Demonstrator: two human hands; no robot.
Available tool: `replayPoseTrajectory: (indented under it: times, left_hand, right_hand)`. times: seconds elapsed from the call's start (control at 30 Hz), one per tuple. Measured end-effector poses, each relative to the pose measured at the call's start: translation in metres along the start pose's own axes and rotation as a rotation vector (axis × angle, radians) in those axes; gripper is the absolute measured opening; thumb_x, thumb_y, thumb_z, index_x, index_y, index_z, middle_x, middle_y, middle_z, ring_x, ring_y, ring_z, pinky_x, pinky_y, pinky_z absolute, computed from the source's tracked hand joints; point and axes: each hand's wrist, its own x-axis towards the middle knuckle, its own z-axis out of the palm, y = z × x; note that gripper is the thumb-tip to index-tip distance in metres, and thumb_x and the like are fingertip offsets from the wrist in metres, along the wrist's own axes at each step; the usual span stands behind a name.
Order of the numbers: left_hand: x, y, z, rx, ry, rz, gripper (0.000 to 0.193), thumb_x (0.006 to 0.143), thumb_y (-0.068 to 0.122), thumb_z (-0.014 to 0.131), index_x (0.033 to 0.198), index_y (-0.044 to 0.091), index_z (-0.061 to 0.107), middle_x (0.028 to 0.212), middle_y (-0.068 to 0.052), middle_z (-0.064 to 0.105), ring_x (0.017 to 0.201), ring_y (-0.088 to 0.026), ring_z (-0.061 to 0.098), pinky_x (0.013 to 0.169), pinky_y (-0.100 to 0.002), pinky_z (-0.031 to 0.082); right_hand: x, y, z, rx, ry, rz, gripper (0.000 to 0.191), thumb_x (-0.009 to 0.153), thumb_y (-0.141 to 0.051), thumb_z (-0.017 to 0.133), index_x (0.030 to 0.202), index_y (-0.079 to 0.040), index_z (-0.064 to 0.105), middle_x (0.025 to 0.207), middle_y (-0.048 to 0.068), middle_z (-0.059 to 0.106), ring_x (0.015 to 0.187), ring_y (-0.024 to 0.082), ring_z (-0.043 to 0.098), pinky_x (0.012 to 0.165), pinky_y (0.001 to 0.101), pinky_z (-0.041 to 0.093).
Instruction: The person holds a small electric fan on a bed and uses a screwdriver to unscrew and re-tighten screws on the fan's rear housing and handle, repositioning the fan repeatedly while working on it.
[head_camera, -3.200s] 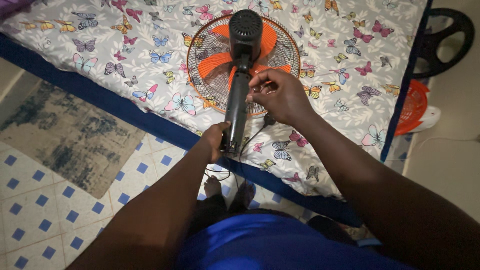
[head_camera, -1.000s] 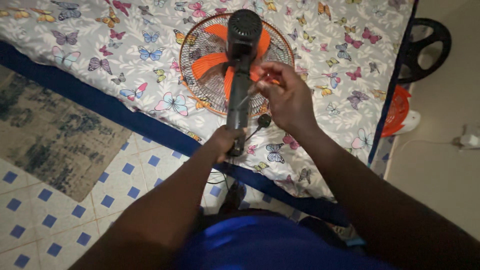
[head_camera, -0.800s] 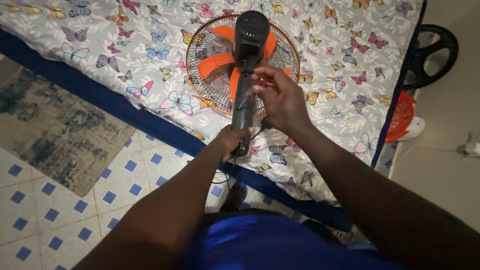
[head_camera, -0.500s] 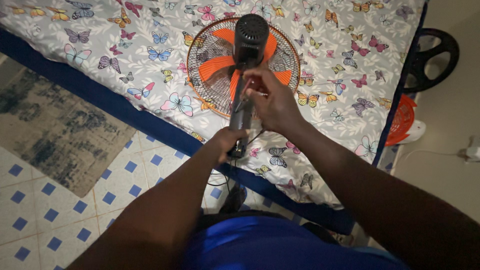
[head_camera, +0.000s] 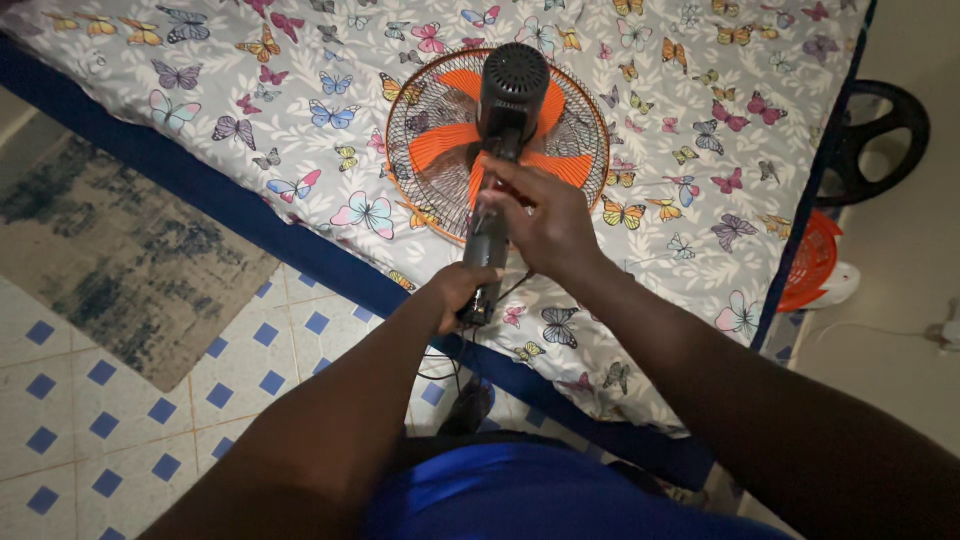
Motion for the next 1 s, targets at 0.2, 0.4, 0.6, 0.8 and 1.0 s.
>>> replayPoseTrajectory:
  times: [0.2,0.4,0.6,0.8,1.0]
  left_hand:
    - [0.002,-0.004,-0.006,-0.015,-0.014,0.029,0.029,0.084,0.029,0.080,0.094,0.008,0.063,0.069,-0.002,0.057,0.052,-0.017,0.055,0.050,-0.038,0.053]
    - [0.007,-0.006,-0.008,-0.003,-0.017,0.053,0.029,0.082,0.028,0.079,0.097,0.008,0.065,0.070,-0.003,0.061,0.054,-0.019,0.057,0.048,-0.039,0.050]
    - [0.014,-0.008,-0.007,0.024,-0.015,0.032,0.030,0.082,0.029,0.077,0.093,0.006,0.063,0.068,-0.005,0.057,0.052,-0.020,0.055,0.048,-0.040,0.050]
    - [0.011,-0.008,-0.005,0.075,-0.021,0.045,0.031,0.084,0.035,0.081,0.094,0.011,0.065,0.072,-0.002,0.062,0.055,-0.016,0.058,0.049,-0.036,0.048]
    - [-0.005,0.028,-0.013,-0.194,-0.221,0.025,0.062,0.090,0.063,0.062,0.110,0.005,0.066,0.083,-0.011,0.069,0.069,-0.028,0.070,0.064,-0.046,0.059]
  right_hand:
    - [0.016,0.011,-0.019,-0.044,-0.359,-0.334,0.032,0.101,0.000,0.051,0.131,-0.006,0.060,0.124,0.012,0.069,0.114,0.019,0.068,0.098,0.0342,0.055]
    - [0.016,0.009,-0.019,0.029,-0.243,0.147,0.028,0.101,-0.016,0.057,0.128,-0.011,0.061,0.105,0.007,0.072,0.095,0.019,0.074,0.079,0.0343,0.060]
    - [0.011,0.004,-0.014,-0.188,-0.170,-0.201,0.022,0.101,-0.017,0.065,0.120,-0.007,0.066,0.109,0.011,0.071,0.101,0.025,0.071,0.087,0.0390,0.057]
    - [0.010,0.005,0.003,-0.110,-0.318,-0.213,0.026,0.099,-0.016,0.063,0.124,-0.010,0.063,0.115,0.009,0.071,0.102,0.024,0.073,0.088,0.0374,0.056]
    - [0.000,0.023,-0.033,0.531,0.284,0.218,0.019,0.105,-0.023,0.062,0.123,-0.017,0.057,0.119,0.004,0.067,0.102,0.023,0.068,0.087,0.0368,0.058]
